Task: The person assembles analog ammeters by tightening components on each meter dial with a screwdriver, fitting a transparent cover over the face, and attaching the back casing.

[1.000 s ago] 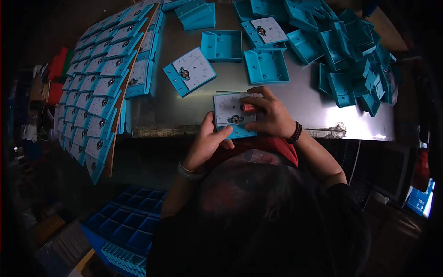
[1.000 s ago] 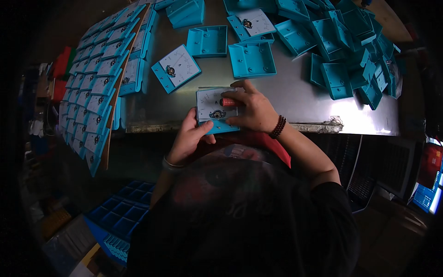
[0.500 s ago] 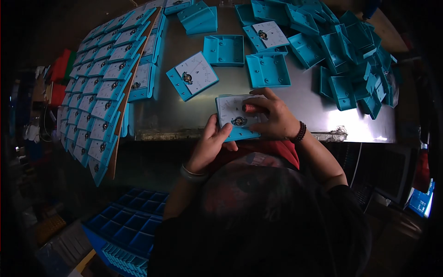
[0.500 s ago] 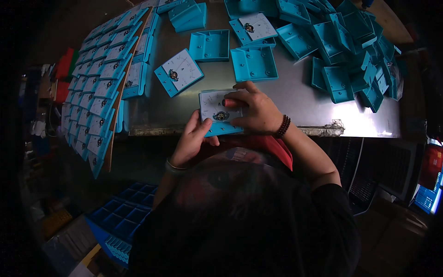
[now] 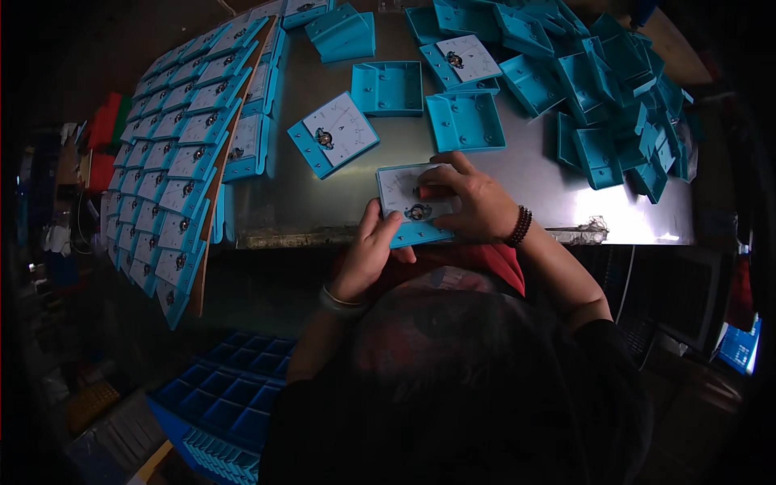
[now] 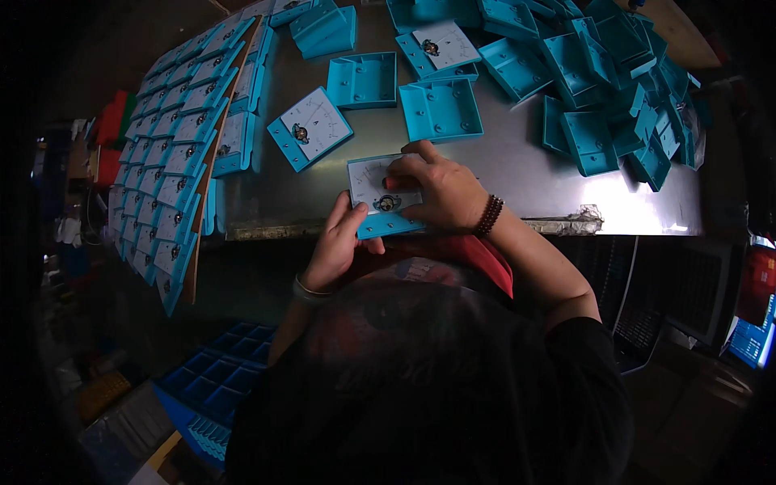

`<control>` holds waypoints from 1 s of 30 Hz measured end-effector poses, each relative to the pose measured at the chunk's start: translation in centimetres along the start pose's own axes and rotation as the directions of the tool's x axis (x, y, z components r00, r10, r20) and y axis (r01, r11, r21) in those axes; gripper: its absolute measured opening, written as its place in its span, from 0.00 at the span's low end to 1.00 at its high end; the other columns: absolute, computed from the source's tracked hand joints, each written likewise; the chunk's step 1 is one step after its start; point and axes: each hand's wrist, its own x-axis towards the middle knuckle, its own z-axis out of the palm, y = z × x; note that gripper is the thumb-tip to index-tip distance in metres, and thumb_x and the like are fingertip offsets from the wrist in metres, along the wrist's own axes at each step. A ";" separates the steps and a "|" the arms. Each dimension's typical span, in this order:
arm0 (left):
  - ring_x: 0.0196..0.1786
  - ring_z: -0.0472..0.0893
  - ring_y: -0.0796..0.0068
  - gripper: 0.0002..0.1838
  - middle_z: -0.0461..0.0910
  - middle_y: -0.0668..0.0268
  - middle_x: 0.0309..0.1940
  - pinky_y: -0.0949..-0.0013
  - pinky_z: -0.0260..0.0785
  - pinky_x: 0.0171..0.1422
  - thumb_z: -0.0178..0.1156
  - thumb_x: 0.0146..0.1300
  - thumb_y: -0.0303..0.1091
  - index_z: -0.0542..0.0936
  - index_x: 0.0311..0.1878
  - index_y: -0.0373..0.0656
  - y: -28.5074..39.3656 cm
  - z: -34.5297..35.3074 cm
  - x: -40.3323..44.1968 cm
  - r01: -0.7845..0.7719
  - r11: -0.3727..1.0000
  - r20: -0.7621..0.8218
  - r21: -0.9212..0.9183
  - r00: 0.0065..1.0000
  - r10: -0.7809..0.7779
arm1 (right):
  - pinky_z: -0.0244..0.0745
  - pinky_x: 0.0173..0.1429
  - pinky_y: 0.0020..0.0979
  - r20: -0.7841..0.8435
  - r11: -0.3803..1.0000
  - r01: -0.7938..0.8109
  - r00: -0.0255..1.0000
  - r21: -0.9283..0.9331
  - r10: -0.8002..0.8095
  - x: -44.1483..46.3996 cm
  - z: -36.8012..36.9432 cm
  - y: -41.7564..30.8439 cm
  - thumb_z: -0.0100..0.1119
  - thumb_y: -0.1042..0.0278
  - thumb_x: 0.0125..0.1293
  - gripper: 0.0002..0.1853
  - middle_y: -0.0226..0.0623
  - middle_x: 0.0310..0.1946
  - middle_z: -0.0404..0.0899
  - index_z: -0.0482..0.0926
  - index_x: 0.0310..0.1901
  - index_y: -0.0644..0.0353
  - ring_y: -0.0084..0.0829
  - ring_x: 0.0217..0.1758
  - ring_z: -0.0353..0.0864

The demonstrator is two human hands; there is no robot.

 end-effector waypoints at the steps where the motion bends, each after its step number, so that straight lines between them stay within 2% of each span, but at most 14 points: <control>1: 0.22 0.77 0.74 0.11 0.76 0.63 0.35 0.74 0.71 0.25 0.46 0.73 0.36 0.66 0.52 0.41 -0.1 0.2 0.0 -0.014 1.000 -0.019 -0.012 1.000 0.014 | 0.77 0.54 0.38 0.009 1.000 0.013 1.000 -0.024 -0.013 0.1 -0.1 -0.1 0.73 0.69 0.43 0.33 0.41 0.56 0.69 0.74 0.56 0.54 0.44 0.52 0.78; 3: 0.20 0.76 0.74 0.10 0.75 0.63 0.34 0.75 0.70 0.22 0.47 0.72 0.35 0.65 0.51 0.40 -0.2 0.2 0.1 -0.038 0.999 -0.037 -0.019 0.999 0.037 | 0.77 0.54 0.39 0.012 0.998 0.035 0.999 -0.051 -0.035 0.2 -0.1 0.1 0.74 0.69 0.42 0.34 0.42 0.56 0.69 0.74 0.57 0.54 0.45 0.52 0.78; 5: 0.19 0.75 0.75 0.09 0.75 0.63 0.34 0.75 0.68 0.21 0.47 0.72 0.33 0.65 0.50 0.40 -0.2 0.0 -0.3 -0.081 0.997 -0.037 -0.010 0.996 0.081 | 0.77 0.53 0.36 -0.190 0.990 0.140 0.973 0.031 -0.132 -0.2 0.6 0.5 0.74 0.68 0.45 0.34 0.41 0.57 0.68 0.73 0.58 0.57 0.40 0.51 0.80; 6: 0.19 0.74 0.75 0.10 0.75 0.62 0.34 0.75 0.67 0.21 0.46 0.72 0.33 0.64 0.52 0.39 0.4 0.3 -0.6 -0.132 0.991 -0.040 0.005 0.990 0.132 | 0.76 0.49 0.31 -0.132 0.877 -0.059 0.982 0.478 0.137 -0.6 -0.1 -1.0 0.72 0.68 0.52 0.32 0.39 0.52 0.71 0.71 0.59 0.62 0.31 0.49 0.79; 8: 0.19 0.74 0.75 0.11 0.75 0.61 0.34 0.75 0.67 0.22 0.45 0.73 0.33 0.63 0.53 0.39 1.9 0.9 -1.3 -0.197 0.980 -0.013 0.021 0.980 0.198 | 0.75 0.46 0.26 -0.130 0.617 -0.160 0.909 0.771 0.397 -0.8 0.5 0.1 0.65 0.69 0.61 0.25 0.34 0.43 0.77 0.71 0.58 0.65 0.23 0.44 0.77; 9: 0.19 0.74 0.75 0.12 0.75 0.61 0.35 0.75 0.68 0.23 0.45 0.73 0.33 0.62 0.54 0.38 2.5 1.1 -1.7 -0.239 0.970 0.019 0.032 0.971 0.239 | 0.74 0.46 0.25 0.044 0.551 -0.330 0.883 0.767 0.467 -1.2 0.2 1.0 0.59 0.70 0.65 0.19 0.31 0.36 0.80 0.73 0.56 0.66 0.21 0.41 0.76; 11: 0.20 0.74 0.75 0.14 0.75 0.59 0.36 0.75 0.68 0.24 0.43 0.73 0.33 0.61 0.57 0.37 3.5 1.5 -2.1 -0.286 0.958 0.083 0.032 0.956 0.282 | 0.74 0.48 0.27 0.189 0.501 -0.342 0.925 0.795 0.331 -1.5 2.6 2.6 0.56 0.72 0.67 0.15 0.29 0.36 0.82 0.76 0.53 0.65 0.20 0.41 0.77; 12: 0.20 0.75 0.75 0.16 0.75 0.59 0.37 0.75 0.69 0.24 0.44 0.73 0.33 0.60 0.58 0.37 4.2 1.9 -2.3 -0.292 0.957 0.106 0.010 0.952 0.289 | 0.74 0.50 0.29 0.066 0.539 -0.140 0.986 0.831 0.155 -1.5 3.8 2.2 0.57 0.76 0.65 0.13 0.30 0.40 0.82 0.78 0.51 0.64 0.21 0.45 0.77; 15: 0.21 0.75 0.75 0.19 0.75 0.58 0.39 0.75 0.69 0.23 0.45 0.72 0.35 0.58 0.61 0.37 4.4 1.7 -2.5 -0.297 0.954 0.175 -0.028 0.938 0.298 | 0.74 0.52 0.29 0.087 0.481 -0.140 0.988 0.865 0.131 -1.7 2.7 -1.2 0.58 0.79 0.64 0.14 0.31 0.44 0.82 0.78 0.52 0.63 0.22 0.48 0.77; 17: 0.21 0.75 0.75 0.22 0.75 0.58 0.41 0.75 0.69 0.23 0.45 0.72 0.36 0.57 0.64 0.37 4.5 1.7 -2.7 -0.295 0.951 0.213 -0.093 0.927 0.308 | 0.74 0.54 0.29 0.093 0.529 -0.115 0.993 0.841 0.067 -1.6 2.7 -1.3 0.60 0.81 0.62 0.18 0.33 0.47 0.81 0.76 0.54 0.63 0.23 0.50 0.77; 19: 0.21 0.76 0.75 0.22 0.75 0.58 0.42 0.75 0.70 0.23 0.45 0.72 0.36 0.56 0.65 0.37 4.8 1.9 -3.1 -0.288 0.952 0.206 -0.106 0.930 0.305 | 0.74 0.54 0.29 0.043 0.279 -0.070 0.994 0.958 0.104 -1.7 2.9 -2.5 0.61 0.81 0.61 0.19 0.33 0.48 0.81 0.76 0.54 0.63 0.23 0.50 0.77; 23: 0.21 0.76 0.75 0.24 0.75 0.58 0.45 0.74 0.71 0.23 0.44 0.72 0.35 0.54 0.67 0.37 4.7 1.4 -3.3 -0.263 0.957 0.232 -0.122 0.930 0.286 | 0.74 0.54 0.30 0.044 0.282 -0.069 0.995 0.957 0.091 -1.7 2.8 -2.9 0.62 0.82 0.60 0.18 0.34 0.48 0.81 0.77 0.53 0.63 0.24 0.50 0.77; 25: 0.20 0.76 0.75 0.24 0.75 0.58 0.44 0.75 0.71 0.23 0.44 0.72 0.36 0.54 0.67 0.37 4.7 1.3 -3.5 -0.263 0.956 0.230 -0.132 0.930 0.288 | 0.74 0.53 0.29 -0.003 0.454 -0.039 0.996 0.890 0.091 -2.0 3.0 -2.7 0.61 0.82 0.60 0.16 0.33 0.46 0.82 0.79 0.50 0.63 0.24 0.48 0.77; 30: 0.19 0.75 0.75 0.24 0.76 0.59 0.42 0.75 0.71 0.24 0.44 0.72 0.36 0.54 0.66 0.37 4.8 0.9 -3.7 -0.257 0.955 0.252 -0.145 0.924 0.287 | 0.75 0.51 0.28 -0.012 0.563 -0.020 0.998 0.826 0.054 -1.9 2.8 -3.1 0.64 0.80 0.59 0.14 0.34 0.44 0.82 0.80 0.47 0.64 0.23 0.45 0.78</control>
